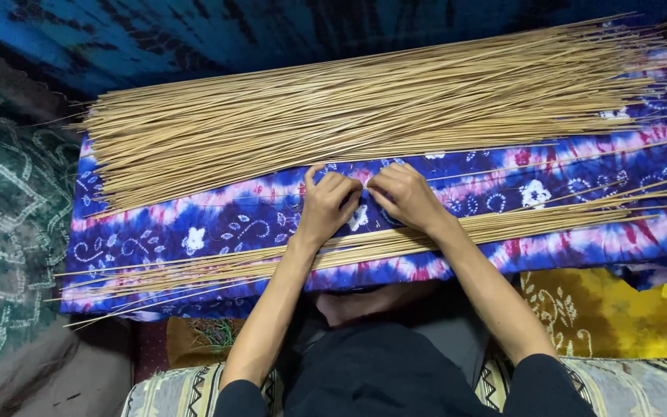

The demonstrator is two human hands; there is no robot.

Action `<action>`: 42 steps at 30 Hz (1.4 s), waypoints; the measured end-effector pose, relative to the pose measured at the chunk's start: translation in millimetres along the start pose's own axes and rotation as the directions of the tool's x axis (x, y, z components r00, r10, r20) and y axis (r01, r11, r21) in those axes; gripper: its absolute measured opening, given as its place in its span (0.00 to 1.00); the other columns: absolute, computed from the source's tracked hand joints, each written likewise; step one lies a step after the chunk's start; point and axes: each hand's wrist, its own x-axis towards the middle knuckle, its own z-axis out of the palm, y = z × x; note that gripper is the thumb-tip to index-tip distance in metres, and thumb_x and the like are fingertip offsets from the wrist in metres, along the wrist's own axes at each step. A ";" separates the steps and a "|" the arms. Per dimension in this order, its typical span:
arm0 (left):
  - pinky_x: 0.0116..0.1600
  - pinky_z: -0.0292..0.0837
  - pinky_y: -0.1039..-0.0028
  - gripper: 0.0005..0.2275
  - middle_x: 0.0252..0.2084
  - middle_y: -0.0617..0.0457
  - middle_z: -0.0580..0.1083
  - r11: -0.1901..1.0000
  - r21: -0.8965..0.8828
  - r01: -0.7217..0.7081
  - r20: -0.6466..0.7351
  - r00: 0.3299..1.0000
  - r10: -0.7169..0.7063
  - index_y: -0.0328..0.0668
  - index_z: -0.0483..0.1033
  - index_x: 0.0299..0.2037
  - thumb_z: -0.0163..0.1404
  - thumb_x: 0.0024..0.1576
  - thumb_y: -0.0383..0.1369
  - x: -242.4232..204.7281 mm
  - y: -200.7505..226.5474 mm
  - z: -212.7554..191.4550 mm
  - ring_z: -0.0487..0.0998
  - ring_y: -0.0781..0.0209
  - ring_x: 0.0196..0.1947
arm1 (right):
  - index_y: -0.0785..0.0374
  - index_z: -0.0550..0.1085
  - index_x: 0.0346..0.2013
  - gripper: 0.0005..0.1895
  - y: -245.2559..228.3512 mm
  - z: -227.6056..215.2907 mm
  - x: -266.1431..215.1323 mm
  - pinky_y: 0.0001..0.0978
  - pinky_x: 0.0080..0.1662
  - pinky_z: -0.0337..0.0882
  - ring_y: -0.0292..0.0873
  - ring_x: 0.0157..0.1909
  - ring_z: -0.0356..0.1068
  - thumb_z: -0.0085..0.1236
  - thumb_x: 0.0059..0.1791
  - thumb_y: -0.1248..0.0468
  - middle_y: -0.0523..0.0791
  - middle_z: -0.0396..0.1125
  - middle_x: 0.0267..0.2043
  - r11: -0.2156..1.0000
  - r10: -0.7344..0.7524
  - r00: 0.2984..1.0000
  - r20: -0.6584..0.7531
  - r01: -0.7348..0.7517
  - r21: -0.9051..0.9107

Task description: The person is sorting and aligning thin bamboo sticks into bundles on a table covered with a patterned cloth.

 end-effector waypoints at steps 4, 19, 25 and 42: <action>0.66 0.56 0.57 0.07 0.31 0.59 0.76 1.000 -0.021 0.020 -0.013 1.000 -0.020 0.51 0.78 0.38 0.60 0.53 0.28 2.3 2.0 -6.0 0.78 0.63 0.39 | 0.57 0.77 0.35 0.01 2.6 -5.8 -2.3 0.38 0.42 0.69 0.48 0.37 0.71 0.61 0.50 0.64 0.44 0.69 0.29 0.999 0.024 1.000 -0.020 -0.024 -0.023; 0.66 0.57 0.57 0.07 0.32 0.60 0.77 0.998 -0.047 0.029 -0.031 0.999 -0.030 0.51 0.79 0.38 0.61 0.52 0.27 2.0 4.0 -3.9 0.79 0.63 0.39 | 0.58 0.77 0.35 0.03 -3.3 -1.4 0.2 0.38 0.44 0.69 0.48 0.38 0.71 0.60 0.51 0.63 0.44 0.69 0.29 1.000 -0.007 1.000 -0.016 0.007 -0.006; 0.67 0.58 0.58 0.07 0.32 0.61 0.77 0.996 -0.065 0.067 -0.013 0.998 -0.068 0.51 0.79 0.39 0.61 0.54 0.28 1.5 4.1 -7.7 0.79 0.63 0.39 | 0.58 0.77 0.35 0.03 0.5 -7.3 -0.9 0.39 0.43 0.69 0.48 0.38 0.71 0.60 0.51 0.62 0.44 0.68 0.29 0.999 -0.005 1.000 -0.022 0.004 -0.041; 0.66 0.58 0.57 0.05 0.31 0.58 0.77 0.996 -0.052 0.066 -0.027 0.997 -0.067 0.50 0.79 0.38 0.59 0.54 0.29 1.2 -0.3 -6.3 0.78 0.60 0.38 | 0.56 0.77 0.33 0.05 9.7 -12.7 -3.7 0.38 0.41 0.68 0.47 0.35 0.69 0.61 0.52 0.60 0.43 0.65 0.26 0.995 0.036 0.998 -0.046 -0.040 -0.093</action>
